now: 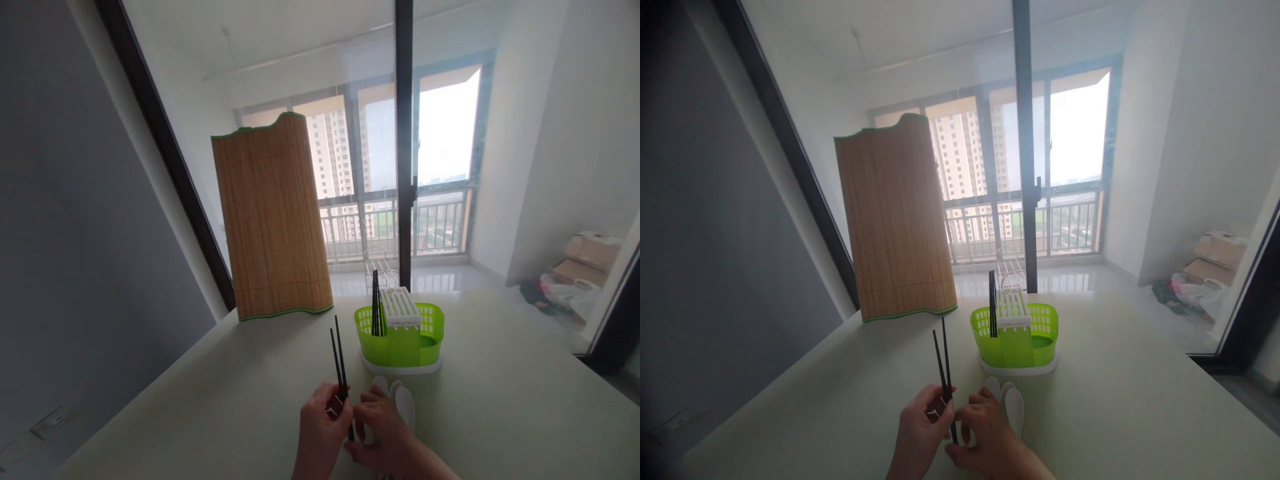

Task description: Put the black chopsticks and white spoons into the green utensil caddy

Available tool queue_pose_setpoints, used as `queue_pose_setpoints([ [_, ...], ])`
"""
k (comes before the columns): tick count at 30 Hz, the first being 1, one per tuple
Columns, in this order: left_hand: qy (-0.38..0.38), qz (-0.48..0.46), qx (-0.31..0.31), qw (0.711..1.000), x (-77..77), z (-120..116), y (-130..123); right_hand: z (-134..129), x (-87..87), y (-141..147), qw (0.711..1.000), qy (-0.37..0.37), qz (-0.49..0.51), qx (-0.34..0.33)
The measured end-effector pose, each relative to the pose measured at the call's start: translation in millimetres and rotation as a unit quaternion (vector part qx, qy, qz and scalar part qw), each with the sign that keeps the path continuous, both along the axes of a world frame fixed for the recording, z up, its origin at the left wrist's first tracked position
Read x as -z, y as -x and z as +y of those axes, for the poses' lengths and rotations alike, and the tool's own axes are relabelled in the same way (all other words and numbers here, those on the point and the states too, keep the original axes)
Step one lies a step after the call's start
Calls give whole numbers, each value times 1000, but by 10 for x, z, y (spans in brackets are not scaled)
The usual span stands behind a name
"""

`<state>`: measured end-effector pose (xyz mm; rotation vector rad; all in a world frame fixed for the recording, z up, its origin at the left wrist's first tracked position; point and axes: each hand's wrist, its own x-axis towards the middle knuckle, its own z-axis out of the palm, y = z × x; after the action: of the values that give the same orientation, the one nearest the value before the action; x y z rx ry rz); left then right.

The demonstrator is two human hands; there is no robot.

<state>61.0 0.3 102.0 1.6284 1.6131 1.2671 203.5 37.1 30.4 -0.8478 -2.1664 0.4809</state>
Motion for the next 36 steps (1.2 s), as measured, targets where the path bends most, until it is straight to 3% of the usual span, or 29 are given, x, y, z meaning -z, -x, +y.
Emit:
queue_pose_setpoints([
  [4, -5, -4, 41, 999, 38, -5, -28, 65, 31, 12, 1000, -9, 22, 17],
  [9, -8, -45, 71, 996, -34, 19, 44, 103, 63, 2, 998, -37, -45, 30],
  [15, -32, -108, 60, 992, -293, 78, 123, 121, 104, -14, 992, -31, -116, 33],
  [21, -50, -52, 63, 995, -489, 81, 130, 157, 103, -19, 992, -16, -124, 31],
  [26, -142, 18, 28, 989, -902, 146, 216, 154, 60, -67, 996, -27, -73, 47],
  [29, -221, 10, -20, 975, -1274, 290, 249, 149, 30, -109, 996, -58, -32, 60],
  [32, -279, -10, -29, 960, -1558, 579, 165, 157, 19, -128, 992, -99, -37, 70],
  [34, -286, -12, -5, 958, -1629, 860, 45, 166, 28, -126, 988, -126, -51, 73],
  [36, -262, 14, 20, 965, -1596, 1173, -94, 176, 44, -118, 983, -154, -71, 76],
])
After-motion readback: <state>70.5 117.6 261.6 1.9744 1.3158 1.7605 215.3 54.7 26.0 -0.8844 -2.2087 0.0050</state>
